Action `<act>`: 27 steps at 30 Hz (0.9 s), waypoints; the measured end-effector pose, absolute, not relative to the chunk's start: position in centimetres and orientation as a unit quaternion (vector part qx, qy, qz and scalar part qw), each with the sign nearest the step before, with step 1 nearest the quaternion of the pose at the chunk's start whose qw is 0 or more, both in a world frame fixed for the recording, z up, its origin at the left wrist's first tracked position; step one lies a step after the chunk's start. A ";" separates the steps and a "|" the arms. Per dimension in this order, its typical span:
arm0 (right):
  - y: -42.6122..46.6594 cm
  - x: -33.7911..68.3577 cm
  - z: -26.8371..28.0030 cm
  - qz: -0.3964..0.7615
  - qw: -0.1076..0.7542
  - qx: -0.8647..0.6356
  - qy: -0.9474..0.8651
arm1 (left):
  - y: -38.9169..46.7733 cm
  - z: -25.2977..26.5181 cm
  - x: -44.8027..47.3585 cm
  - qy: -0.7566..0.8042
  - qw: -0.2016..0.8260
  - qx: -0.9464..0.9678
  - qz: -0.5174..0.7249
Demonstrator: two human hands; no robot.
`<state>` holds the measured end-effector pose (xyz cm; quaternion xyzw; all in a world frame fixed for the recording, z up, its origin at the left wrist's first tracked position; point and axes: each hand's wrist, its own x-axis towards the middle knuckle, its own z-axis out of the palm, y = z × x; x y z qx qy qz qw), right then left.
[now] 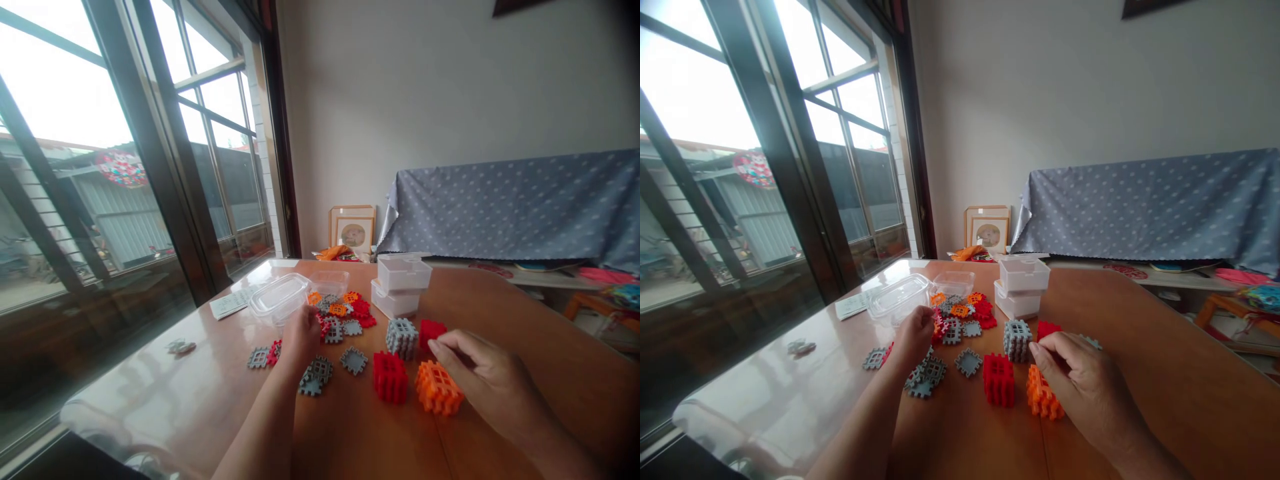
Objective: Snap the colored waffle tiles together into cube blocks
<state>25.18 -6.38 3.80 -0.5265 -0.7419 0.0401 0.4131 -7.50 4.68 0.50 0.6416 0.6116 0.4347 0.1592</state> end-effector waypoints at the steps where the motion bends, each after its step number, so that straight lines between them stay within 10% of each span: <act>1: -6.5 24.6 3.8 0.036 0.411 -0.515 -0.751 | 4.6 0.3 -7.5 0.627 0.116 0.664 0.391; 9: -6.7 22.7 3.9 0.055 0.390 -0.491 -0.777 | 4.2 -0.3 -6.7 0.687 0.019 0.705 0.176; 27: -6.3 23.4 3.1 0.069 0.401 -0.496 -0.767 | 4.4 -0.1 -6.8 0.708 0.013 0.688 0.158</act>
